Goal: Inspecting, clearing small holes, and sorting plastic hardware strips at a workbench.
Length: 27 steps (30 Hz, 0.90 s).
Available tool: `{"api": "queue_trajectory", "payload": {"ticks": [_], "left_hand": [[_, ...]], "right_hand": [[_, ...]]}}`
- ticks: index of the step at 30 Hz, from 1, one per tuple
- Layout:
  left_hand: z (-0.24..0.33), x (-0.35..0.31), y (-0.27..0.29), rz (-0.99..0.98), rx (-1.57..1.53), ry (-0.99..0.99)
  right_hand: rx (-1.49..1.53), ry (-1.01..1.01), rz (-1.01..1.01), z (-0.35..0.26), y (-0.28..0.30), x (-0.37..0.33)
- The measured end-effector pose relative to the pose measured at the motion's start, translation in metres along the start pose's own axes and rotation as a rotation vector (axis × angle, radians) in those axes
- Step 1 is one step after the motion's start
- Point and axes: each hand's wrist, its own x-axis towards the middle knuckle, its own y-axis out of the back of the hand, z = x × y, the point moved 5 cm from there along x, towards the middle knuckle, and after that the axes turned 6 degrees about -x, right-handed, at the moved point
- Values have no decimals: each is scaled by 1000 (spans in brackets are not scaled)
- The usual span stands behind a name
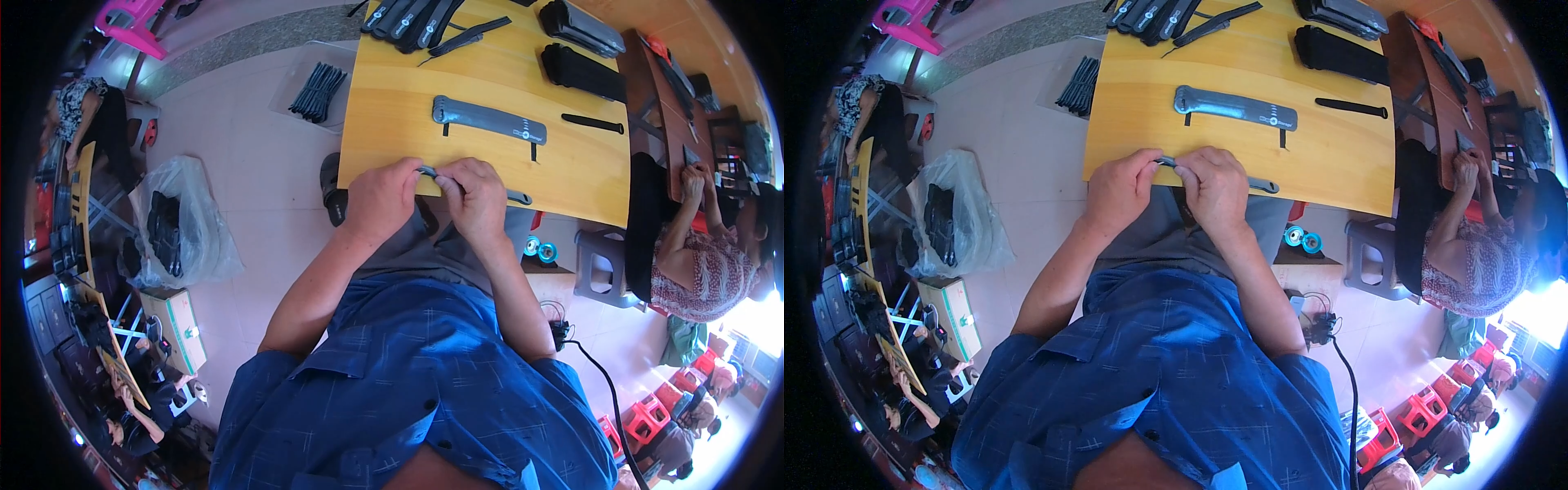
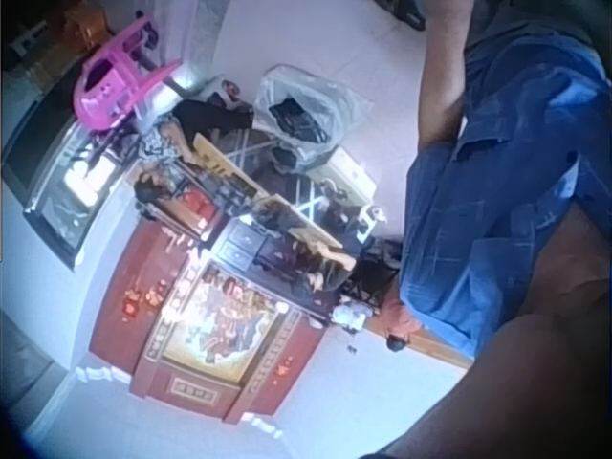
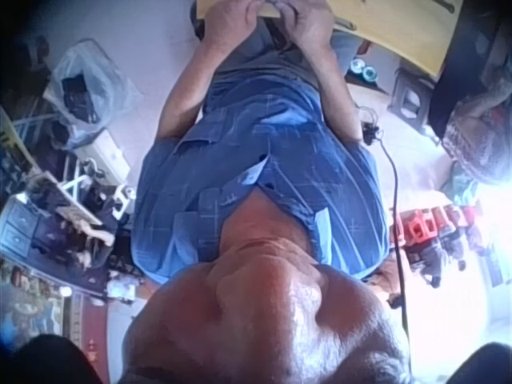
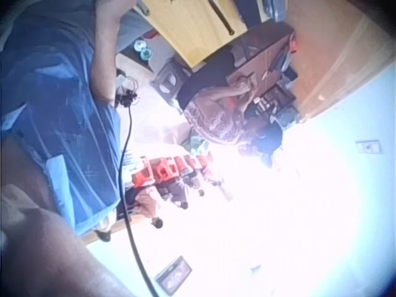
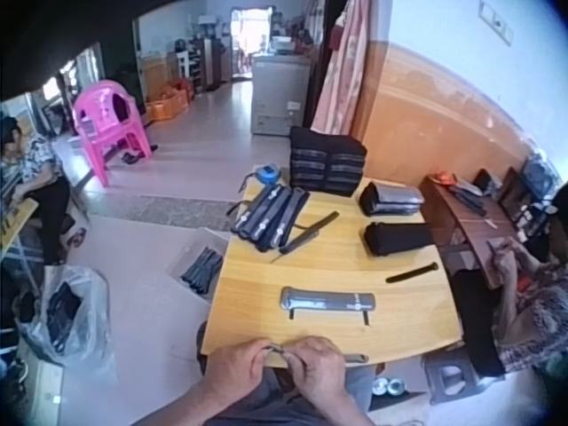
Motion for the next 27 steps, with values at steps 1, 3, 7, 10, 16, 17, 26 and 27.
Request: {"api": "queue_trajectory", "payload": {"ticks": [1,3,7,10,16,17,26,27], "left_hand": [[0,0,0,-15,1,12],[-1,-1,0,-18,4,26],[-4,-2,-2,-29,48,122],[-3,-1,-1,-7,80,61],[-9,3,-1,65,3,-33],[-10,3,0,65,5,-33],[-16,0,2,27,-100,42],[-16,1,3,27,-110,51]], "right_hand": [[-5,7,2,-1,1,0],[-8,14,3,-2,1,-1],[-20,13,-10,0,0,0],[-16,19,0,-3,3,2],[-2,-2,-26,-1,0,4],[2,-10,-50,0,0,4],[-8,17,-4,-1,1,-1],[-7,19,-2,-1,1,-1]]}}
